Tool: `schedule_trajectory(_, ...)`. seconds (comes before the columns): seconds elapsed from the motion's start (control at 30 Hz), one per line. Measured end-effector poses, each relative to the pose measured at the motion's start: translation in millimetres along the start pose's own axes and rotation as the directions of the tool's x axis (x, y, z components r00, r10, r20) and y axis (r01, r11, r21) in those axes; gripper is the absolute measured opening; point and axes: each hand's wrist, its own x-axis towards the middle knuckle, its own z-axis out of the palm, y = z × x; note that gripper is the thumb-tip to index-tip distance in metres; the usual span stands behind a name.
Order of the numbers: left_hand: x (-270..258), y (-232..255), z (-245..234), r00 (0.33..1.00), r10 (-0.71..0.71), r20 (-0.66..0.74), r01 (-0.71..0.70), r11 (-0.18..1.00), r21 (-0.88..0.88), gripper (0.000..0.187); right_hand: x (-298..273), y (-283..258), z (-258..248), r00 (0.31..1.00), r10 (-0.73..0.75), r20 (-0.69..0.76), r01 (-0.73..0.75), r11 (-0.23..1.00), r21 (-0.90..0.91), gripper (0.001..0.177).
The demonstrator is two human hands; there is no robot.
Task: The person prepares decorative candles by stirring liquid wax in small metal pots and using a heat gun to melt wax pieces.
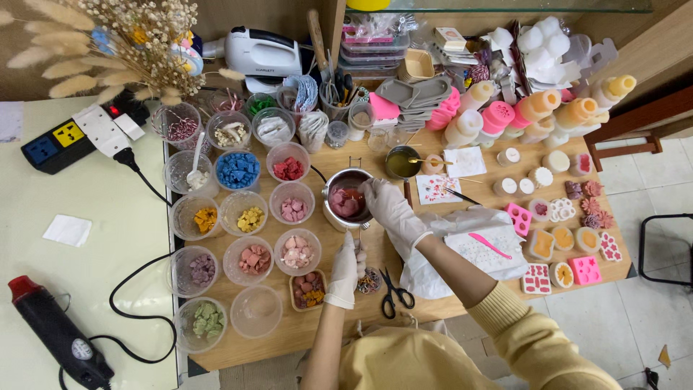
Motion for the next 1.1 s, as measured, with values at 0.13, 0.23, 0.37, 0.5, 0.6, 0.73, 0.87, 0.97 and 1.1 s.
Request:
schedule_trajectory(0.13,-7,7,-2,0.999,0.005,0.044,-0.007,0.998,0.06,0.054,10,-3,-10,0.969,-0.249,0.008,0.24,0.925,-0.293,0.015)
schedule_trajectory(0.23,-5,9,-7,0.997,-0.01,0.079,0.004,0.998,0.067,0.056,19,-15,-11,0.95,-0.31,0.031,0.309,0.93,-0.198,0.016)
schedule_trajectory(0.37,-2,11,-14,0.995,-0.033,0.091,0.027,0.997,0.066,0.055,17,-26,-19,0.852,-0.398,0.341,0.459,0.881,-0.118,0.026)
schedule_trajectory(0.5,-1,10,-14,0.995,-0.058,0.086,0.054,0.997,0.054,0.055,9,-23,-44,0.492,-0.713,0.5,0.869,0.363,-0.337,0.038)
schedule_trajectory(0.6,-3,11,-14,0.995,-0.045,0.087,0.041,0.998,0.048,0.054,17,-21,-66,0.499,-0.657,0.565,0.863,0.433,-0.259,0.033)
schedule_trajectory(0.73,-4,9,-11,0.998,-0.017,0.066,0.013,0.998,0.055,0.053,25,-19,-68,0.596,-0.561,0.575,0.802,0.38,-0.461,0.034)
schedule_trajectory(0.87,-6,10,-10,0.998,-0.013,0.058,0.011,0.999,0.039,0.055,11,-6,-48,0.828,-0.42,0.37,0.56,0.637,-0.53,0.019)
schedule_trajectory(0.97,-6,9,-10,0.997,-0.013,0.079,0.009,0.999,0.044,0.055,-2,4,-23,0.97,-0.126,0.208,0.207,0.88,-0.428,0.025)
schedule_trajectory(1.1,-7,10,-8,0.997,-0.039,0.066,0.038,0.999,0.022,0.055,-2,4,-8,0.903,0.29,0.318,-0.393,0.856,0.335,0.026)
